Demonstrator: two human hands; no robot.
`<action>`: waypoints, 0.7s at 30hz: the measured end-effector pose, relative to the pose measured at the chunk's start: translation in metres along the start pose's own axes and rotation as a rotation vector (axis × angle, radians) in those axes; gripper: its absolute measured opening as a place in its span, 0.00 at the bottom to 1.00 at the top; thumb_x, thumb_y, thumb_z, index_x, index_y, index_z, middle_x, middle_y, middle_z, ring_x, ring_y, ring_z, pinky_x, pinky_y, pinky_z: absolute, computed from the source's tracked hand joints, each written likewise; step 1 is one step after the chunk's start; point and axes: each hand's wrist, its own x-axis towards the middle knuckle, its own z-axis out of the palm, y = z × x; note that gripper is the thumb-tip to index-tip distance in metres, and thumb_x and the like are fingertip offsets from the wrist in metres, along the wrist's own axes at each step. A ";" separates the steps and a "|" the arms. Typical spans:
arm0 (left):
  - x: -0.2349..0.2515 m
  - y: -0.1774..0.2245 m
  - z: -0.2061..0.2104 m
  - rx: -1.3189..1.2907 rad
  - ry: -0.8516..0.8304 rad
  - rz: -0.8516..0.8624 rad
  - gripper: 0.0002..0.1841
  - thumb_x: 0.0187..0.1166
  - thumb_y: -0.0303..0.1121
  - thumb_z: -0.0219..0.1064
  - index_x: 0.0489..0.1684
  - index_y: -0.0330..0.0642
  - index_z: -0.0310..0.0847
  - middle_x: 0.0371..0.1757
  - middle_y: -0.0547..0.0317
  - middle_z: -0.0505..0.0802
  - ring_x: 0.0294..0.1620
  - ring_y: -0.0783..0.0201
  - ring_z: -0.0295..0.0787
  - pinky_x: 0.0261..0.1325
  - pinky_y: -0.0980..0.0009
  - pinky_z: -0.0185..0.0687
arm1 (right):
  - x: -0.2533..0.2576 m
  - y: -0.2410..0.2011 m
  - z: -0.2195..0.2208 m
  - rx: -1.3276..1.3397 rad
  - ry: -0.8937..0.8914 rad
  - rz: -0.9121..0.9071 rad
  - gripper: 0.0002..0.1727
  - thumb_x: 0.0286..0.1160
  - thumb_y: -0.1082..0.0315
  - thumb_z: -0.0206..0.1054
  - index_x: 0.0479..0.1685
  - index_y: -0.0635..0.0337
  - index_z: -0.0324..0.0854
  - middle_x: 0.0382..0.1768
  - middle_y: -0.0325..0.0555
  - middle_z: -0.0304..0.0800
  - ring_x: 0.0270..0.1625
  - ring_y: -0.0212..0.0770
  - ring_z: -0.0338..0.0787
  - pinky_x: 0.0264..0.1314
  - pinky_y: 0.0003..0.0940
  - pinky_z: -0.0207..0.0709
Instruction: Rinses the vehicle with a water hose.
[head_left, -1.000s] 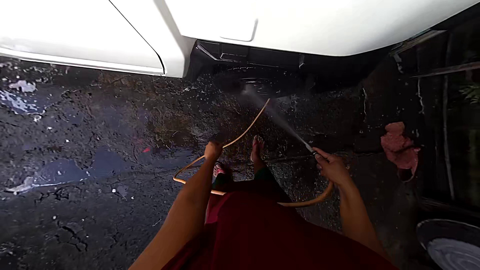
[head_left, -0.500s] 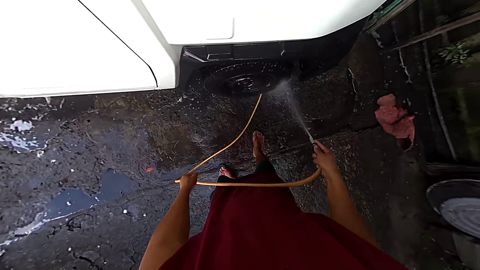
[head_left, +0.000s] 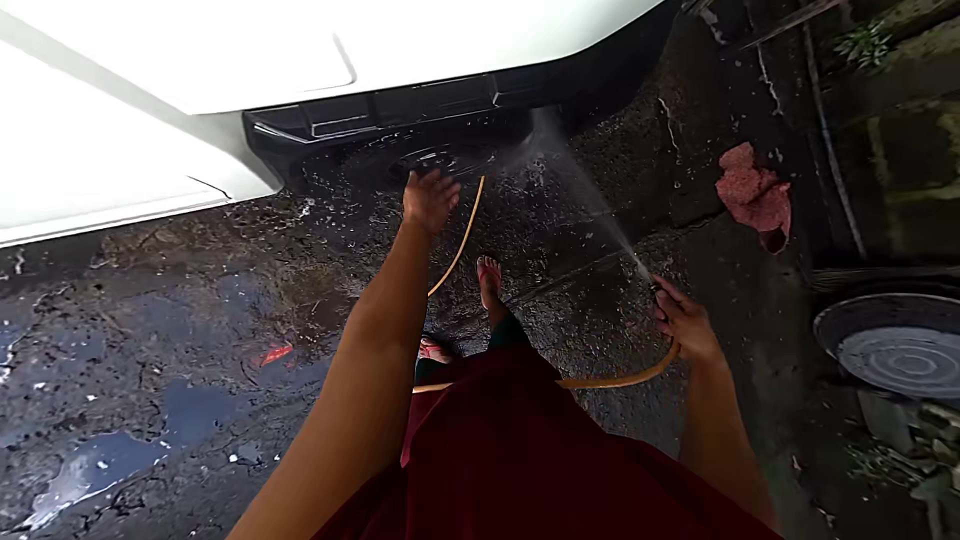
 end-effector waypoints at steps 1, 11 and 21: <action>0.011 0.005 0.017 -0.030 -0.018 0.009 0.40 0.91 0.62 0.19 0.85 0.44 0.61 0.71 0.44 0.85 0.62 0.52 0.90 0.59 0.58 0.86 | -0.001 -0.010 -0.012 0.004 -0.050 -0.041 0.26 0.93 0.63 0.49 0.88 0.50 0.66 0.21 0.33 0.73 0.12 0.26 0.66 0.10 0.21 0.61; 0.067 0.046 0.087 -0.730 -0.092 0.279 0.38 0.84 0.65 0.22 0.58 0.47 0.73 0.48 0.51 0.88 0.48 0.54 0.85 0.50 0.50 0.83 | 0.004 -0.157 -0.027 -0.333 -0.368 -0.365 0.27 0.84 0.57 0.58 0.83 0.50 0.75 0.23 0.30 0.78 0.14 0.25 0.69 0.11 0.20 0.62; 0.025 0.127 -0.104 -0.751 0.246 0.445 0.38 0.89 0.64 0.25 0.66 0.41 0.68 0.49 0.46 0.89 0.48 0.53 0.91 0.55 0.54 0.88 | 0.084 -0.239 0.143 -0.662 -0.640 -0.560 0.25 0.87 0.53 0.56 0.81 0.36 0.78 0.27 0.34 0.82 0.17 0.29 0.72 0.16 0.28 0.67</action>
